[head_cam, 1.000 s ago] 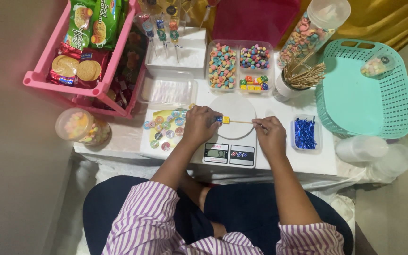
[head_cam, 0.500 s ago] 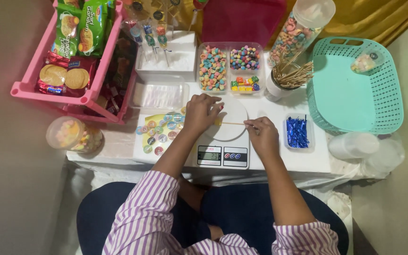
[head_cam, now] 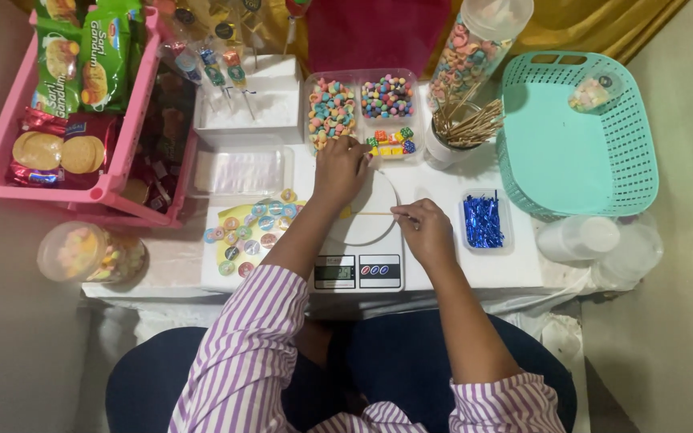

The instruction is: Assembling colorful beads onto a wooden stick and weighing the assembly on a digital scale

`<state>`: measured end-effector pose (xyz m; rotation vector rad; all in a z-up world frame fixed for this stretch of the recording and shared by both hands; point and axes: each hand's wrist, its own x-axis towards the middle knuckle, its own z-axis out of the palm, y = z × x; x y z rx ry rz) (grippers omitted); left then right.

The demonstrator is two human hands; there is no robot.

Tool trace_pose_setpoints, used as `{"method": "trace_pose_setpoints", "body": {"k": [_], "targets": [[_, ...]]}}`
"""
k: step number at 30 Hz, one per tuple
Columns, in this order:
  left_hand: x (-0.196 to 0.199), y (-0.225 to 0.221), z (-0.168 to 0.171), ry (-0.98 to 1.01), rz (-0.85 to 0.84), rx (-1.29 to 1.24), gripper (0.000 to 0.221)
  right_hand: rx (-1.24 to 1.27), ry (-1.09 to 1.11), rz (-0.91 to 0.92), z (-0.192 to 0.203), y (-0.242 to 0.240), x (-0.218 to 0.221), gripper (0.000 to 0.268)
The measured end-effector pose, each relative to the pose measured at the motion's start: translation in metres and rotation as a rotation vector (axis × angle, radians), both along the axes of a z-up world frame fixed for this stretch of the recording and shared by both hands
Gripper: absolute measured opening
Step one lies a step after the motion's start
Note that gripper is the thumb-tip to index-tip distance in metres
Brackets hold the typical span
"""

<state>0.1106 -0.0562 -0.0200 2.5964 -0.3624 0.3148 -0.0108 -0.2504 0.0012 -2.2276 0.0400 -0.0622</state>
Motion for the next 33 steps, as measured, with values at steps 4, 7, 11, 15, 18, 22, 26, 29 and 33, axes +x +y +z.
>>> {"method": "trace_pose_setpoints", "body": {"k": [4,7,11,15,18,22,26,29,33], "targets": [[0.026,0.000,-0.012,-0.017,0.053,0.042,0.021,-0.010,0.005,-0.002,-0.006,-0.004,0.004,0.014],[0.048,-0.002,-0.025,0.011,0.132,0.041,0.015,-0.013,0.016,0.006,-0.005,-0.004,0.005,0.014],[0.056,-0.023,-0.007,0.236,0.160,0.068,0.019,0.001,0.039,0.010,-0.004,-0.006,0.006,0.015],[0.079,-0.041,-0.027,0.325,0.233,0.204,0.027,0.001,0.041,0.018,-0.001,-0.006,0.006,0.014],[0.105,-0.048,-0.061,0.389,0.258,0.308,0.028,-0.007,0.047,0.024,-0.002,-0.006,0.006,0.015],[0.074,-0.060,-0.015,0.321,0.283,0.358,0.028,-0.029,0.036,0.037,-0.007,-0.008,0.006,0.015],[0.060,-0.071,0.004,-0.011,0.248,0.317,0.016,-0.025,0.037,0.042,-0.013,-0.007,0.011,0.016],[0.062,-0.086,-0.007,-0.075,0.199,0.250,0.021,-0.025,0.040,0.040,-0.013,-0.008,0.009,0.016],[0.064,-0.099,-0.011,-0.003,0.246,0.185,0.038,-0.024,0.040,0.050,-0.027,-0.012,0.011,0.017]]}}
